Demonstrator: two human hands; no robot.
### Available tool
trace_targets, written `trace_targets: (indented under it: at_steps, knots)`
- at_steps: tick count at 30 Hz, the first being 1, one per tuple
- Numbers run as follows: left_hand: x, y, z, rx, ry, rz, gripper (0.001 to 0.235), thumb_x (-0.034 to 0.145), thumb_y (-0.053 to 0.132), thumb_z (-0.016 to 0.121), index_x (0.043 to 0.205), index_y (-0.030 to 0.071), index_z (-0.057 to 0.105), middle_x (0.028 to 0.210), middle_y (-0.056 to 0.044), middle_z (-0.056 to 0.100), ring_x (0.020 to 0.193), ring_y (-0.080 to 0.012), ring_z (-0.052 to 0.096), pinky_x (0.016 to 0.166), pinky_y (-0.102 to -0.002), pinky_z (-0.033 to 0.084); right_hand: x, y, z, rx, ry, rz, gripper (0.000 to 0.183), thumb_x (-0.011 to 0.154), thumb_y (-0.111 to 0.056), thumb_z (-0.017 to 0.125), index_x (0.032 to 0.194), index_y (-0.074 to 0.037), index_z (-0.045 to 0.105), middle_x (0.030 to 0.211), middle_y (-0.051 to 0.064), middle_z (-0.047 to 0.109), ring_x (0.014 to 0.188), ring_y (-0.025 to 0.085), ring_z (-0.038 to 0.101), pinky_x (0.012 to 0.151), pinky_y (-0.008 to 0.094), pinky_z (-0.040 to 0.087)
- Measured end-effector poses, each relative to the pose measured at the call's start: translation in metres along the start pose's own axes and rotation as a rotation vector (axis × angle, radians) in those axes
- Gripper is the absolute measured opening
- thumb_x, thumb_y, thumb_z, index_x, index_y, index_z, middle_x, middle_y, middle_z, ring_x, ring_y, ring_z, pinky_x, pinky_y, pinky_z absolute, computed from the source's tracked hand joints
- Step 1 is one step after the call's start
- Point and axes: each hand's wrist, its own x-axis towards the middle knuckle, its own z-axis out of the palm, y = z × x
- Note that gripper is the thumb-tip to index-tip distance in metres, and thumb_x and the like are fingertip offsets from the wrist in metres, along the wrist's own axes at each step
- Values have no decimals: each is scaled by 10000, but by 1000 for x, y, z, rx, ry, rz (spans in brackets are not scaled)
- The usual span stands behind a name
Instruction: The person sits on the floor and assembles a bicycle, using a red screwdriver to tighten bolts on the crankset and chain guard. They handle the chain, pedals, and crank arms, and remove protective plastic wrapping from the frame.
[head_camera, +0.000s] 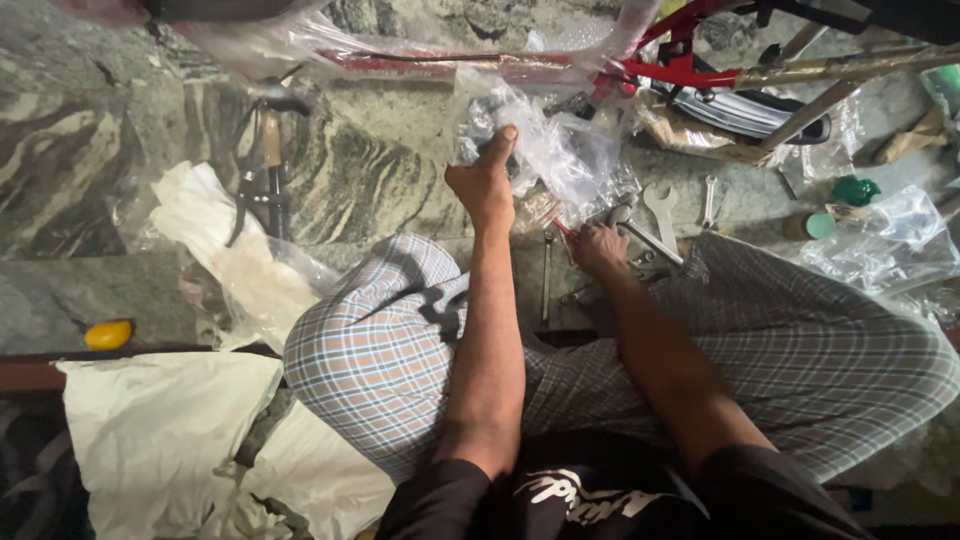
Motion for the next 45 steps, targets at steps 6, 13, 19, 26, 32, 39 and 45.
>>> trace_targets:
  at_steps: [6, 13, 19, 26, 32, 39, 45]
  knots:
    - [12, 1, 6, 90, 122, -6, 327, 793, 88, 872, 1033, -97, 748, 1002, -90, 757, 860, -157, 682, 823, -328, 550, -1, -31, -86, -69, -188, -79, 427, 997, -429, 572, 1164, -60, 709, 1098, 205, 732, 1038, 410, 708, 876, 524, 567]
    - [18, -25, -8, -52, 73, 88, 352, 806, 86, 863, 1075, -79, 708, 1042, -60, 735, 898, -140, 668, 856, -319, 541, -73, -62, -290, -343, -336, -313, 273, 902, -170, 552, 1076, -114, 756, 1059, 155, 759, 989, 328, 740, 850, 462, 593]
    - [21, -36, -14, 117, 91, -28, 299, 860, 85, 878, 1027, -132, 759, 924, -119, 721, 796, -169, 617, 766, -345, 485, -164, -66, -376, 218, 83, -502, 276, 952, -215, 673, 1202, -132, 756, 999, 85, 796, 778, 180, 755, 703, 354, 608]
    - [11, -9, -3, 39, -19, 40, 361, 800, 84, 873, 1094, -67, 728, 1023, -79, 748, 880, -154, 677, 841, -329, 544, -171, -61, -357, 355, 161, -406, 350, 953, -176, 694, 1298, -122, 723, 1021, 106, 783, 802, 205, 759, 714, 354, 612]
    - [2, -8, 19, -2, -90, -49, 536, 744, 79, 892, 1207, -54, 658, 1111, -92, 724, 943, -172, 692, 891, -333, 556, -164, -55, -352, 418, 314, -428, 349, 966, -185, 719, 1303, -98, 708, 1075, 146, 764, 884, 256, 764, 755, 371, 601]
    - [-8, -45, 38, 127, -214, -42, 616, 743, 111, 931, 1260, -79, 655, 1187, -103, 712, 1016, -208, 679, 952, -373, 544, -181, -21, -357, 312, 378, -336, 313, 927, -183, 714, 1233, -119, 734, 998, 160, 759, 819, 347, 731, 703, 446, 574]
    - [-40, -61, 66, 296, -430, -93, 406, 892, 85, 884, 1201, -125, 727, 1200, -155, 766, 1083, -245, 744, 1060, -390, 557, -207, 2, -360, 301, 313, -214, 315, 922, -173, 651, 1228, -165, 727, 873, 146, 736, 767, 359, 705, 700, 482, 555]
